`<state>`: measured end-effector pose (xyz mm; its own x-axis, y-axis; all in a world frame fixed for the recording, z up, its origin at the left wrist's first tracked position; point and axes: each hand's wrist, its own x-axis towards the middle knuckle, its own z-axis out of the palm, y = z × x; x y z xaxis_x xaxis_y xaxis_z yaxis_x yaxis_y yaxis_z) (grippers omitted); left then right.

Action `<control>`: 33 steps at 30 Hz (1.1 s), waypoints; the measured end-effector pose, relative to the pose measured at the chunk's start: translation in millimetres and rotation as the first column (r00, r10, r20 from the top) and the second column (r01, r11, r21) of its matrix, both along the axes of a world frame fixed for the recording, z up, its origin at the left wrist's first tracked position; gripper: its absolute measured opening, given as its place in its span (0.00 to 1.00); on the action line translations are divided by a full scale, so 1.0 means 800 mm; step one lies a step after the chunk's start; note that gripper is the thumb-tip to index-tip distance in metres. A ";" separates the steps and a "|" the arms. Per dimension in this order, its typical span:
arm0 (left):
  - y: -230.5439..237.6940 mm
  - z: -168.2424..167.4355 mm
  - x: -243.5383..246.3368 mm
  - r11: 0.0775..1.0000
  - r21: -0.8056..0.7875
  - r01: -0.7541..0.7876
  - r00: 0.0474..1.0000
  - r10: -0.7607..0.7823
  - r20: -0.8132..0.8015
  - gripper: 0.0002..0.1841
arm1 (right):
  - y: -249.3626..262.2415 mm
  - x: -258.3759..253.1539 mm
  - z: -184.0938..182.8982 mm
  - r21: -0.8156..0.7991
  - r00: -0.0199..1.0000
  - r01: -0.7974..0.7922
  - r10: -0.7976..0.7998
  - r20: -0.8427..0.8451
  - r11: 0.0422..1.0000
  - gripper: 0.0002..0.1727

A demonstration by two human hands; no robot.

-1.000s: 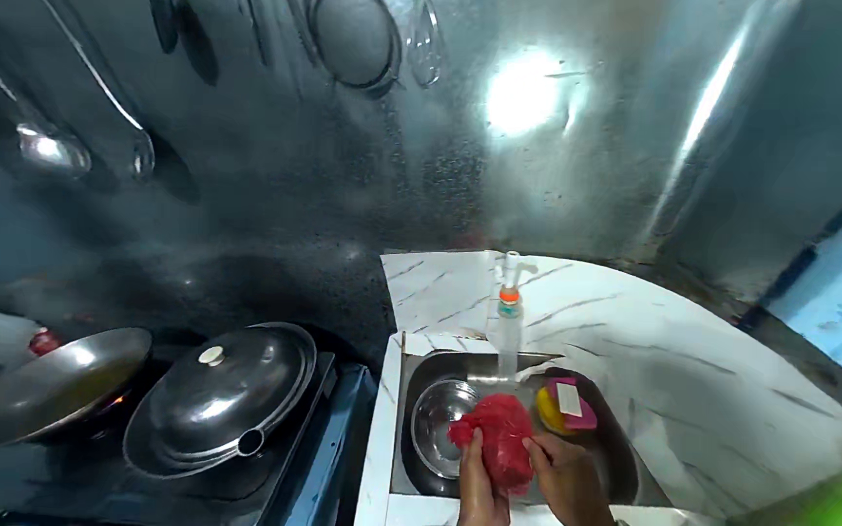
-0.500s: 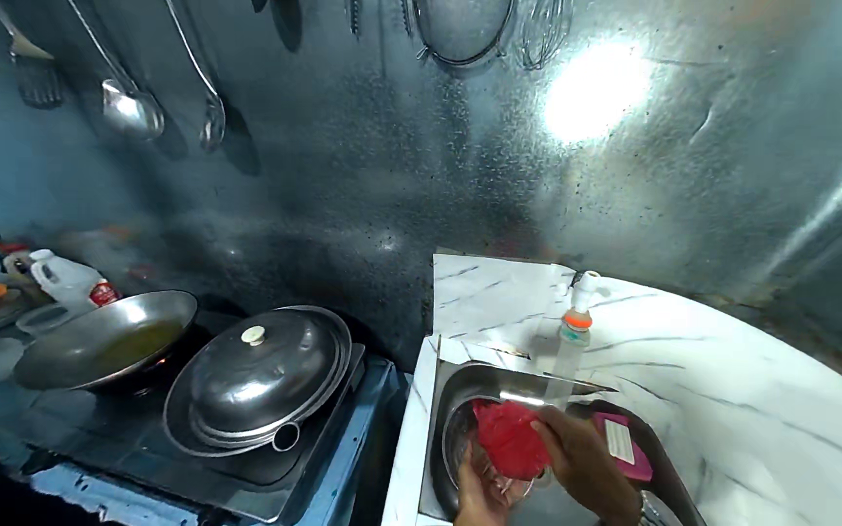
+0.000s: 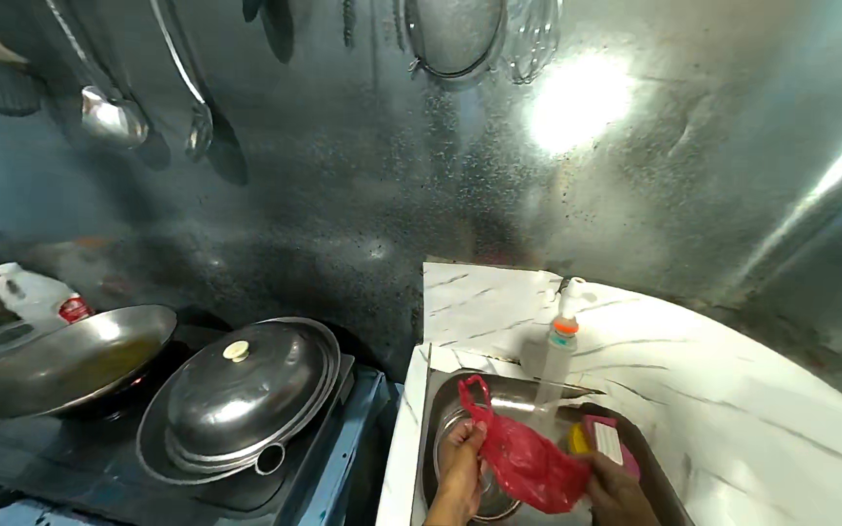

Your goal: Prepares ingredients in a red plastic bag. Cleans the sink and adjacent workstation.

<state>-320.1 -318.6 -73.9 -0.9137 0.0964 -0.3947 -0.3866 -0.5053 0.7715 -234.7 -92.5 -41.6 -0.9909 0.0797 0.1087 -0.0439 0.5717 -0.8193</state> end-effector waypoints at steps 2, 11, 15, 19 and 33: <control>0.013 0.029 0.001 0.999 -0.026 0.036 0.999 -0.037 -0.031 0.05 | -0.017 0.004 0.002 -0.014 0.998 0.051 -0.050 0.041 0.999 0.22; 0.033 0.088 -0.004 0.954 -0.187 0.232 0.936 -0.272 -0.224 0.07 | -0.072 -0.019 -0.013 -0.093 0.908 0.177 -0.199 -0.368 0.980 0.31; 0.027 0.093 -0.011 0.914 -0.270 0.304 0.891 -0.373 -0.259 0.10 | -0.074 -0.026 0.005 -0.198 0.945 0.083 -0.141 -0.296 0.977 0.14; 0.016 0.082 -0.004 0.856 -0.309 0.415 0.835 -0.493 -0.246 0.28 | -0.067 -0.022 0.014 -0.175 0.951 0.179 -0.216 -0.223 0.968 0.12; 0.037 0.044 0.024 0.707 -0.696 0.126 0.678 -0.574 -0.460 0.09 | -0.040 -0.023 0.021 -0.322 0.958 0.119 -0.194 -0.211 0.939 0.04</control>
